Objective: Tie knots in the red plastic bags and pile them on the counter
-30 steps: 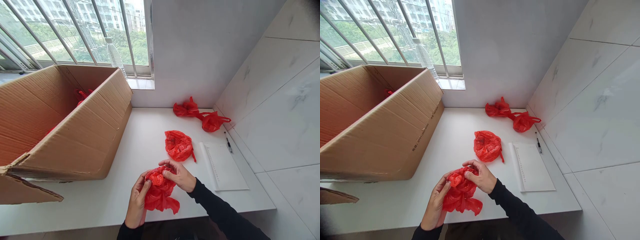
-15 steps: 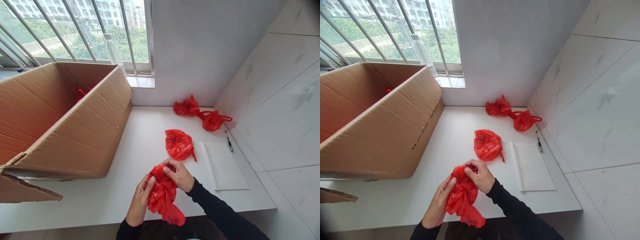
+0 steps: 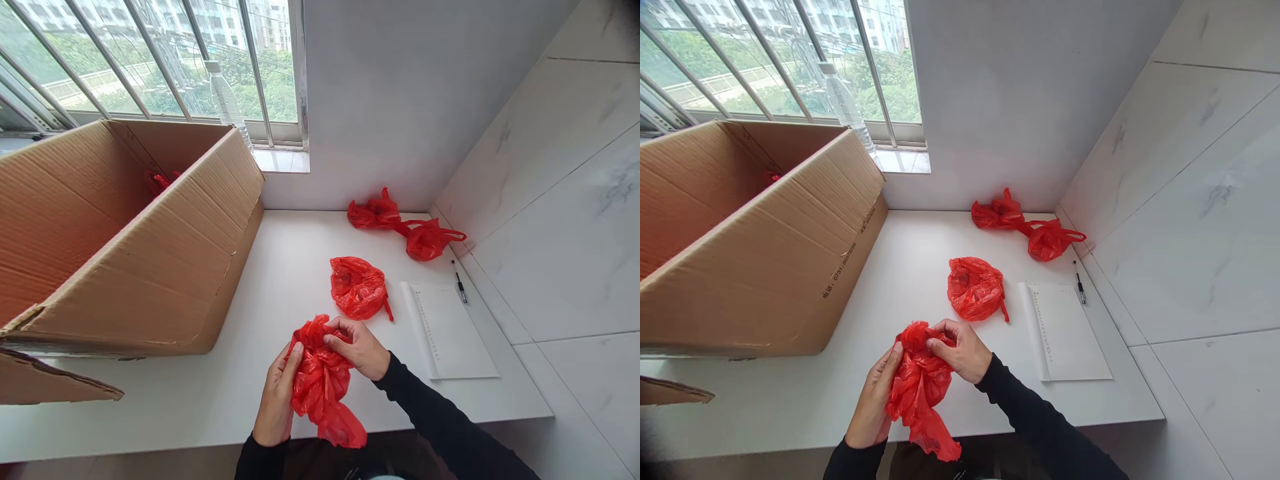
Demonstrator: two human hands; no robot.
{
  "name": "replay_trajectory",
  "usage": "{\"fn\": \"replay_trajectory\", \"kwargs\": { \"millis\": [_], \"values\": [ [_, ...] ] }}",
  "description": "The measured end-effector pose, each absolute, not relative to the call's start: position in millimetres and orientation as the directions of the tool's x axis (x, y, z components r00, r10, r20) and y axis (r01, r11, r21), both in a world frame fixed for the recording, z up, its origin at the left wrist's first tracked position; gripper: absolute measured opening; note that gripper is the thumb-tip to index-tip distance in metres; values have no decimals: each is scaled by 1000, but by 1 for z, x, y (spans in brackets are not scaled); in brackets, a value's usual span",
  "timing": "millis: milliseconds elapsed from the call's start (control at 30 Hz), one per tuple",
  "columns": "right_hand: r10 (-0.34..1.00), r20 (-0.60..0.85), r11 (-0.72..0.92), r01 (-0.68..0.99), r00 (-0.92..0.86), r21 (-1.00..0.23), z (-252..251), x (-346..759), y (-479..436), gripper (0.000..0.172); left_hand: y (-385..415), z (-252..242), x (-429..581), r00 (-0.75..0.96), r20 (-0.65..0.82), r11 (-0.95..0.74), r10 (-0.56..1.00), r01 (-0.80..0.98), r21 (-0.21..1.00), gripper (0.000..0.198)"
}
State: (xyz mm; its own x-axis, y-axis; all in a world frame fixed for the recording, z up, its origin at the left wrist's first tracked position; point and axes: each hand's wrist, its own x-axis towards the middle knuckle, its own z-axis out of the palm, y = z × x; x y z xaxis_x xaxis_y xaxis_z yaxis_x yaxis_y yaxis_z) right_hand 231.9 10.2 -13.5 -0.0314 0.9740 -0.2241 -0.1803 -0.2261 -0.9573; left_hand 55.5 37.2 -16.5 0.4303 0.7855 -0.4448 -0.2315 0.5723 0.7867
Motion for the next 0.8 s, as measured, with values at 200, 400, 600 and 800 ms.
{"fn": "replay_trajectory", "kwargs": {
  "millis": [200,400,600,800],
  "values": [
    [977,-208,-212,-201,-43,-956,-9,237,11,31,40,-5,53,448,-404,524,797,-183,831,36],
    [978,-200,-206,-156,-51,-966,-4,234,9,41,44,-13,47,396,-417,482,818,-76,873,31],
    [983,-182,-171,-229,26,-958,-11,230,11,31,38,-3,50,444,-389,469,807,-83,879,38],
    [989,-145,-151,-288,-40,-946,-10,236,9,42,39,-11,52,378,-405,497,833,-190,846,34]
  ]
}}
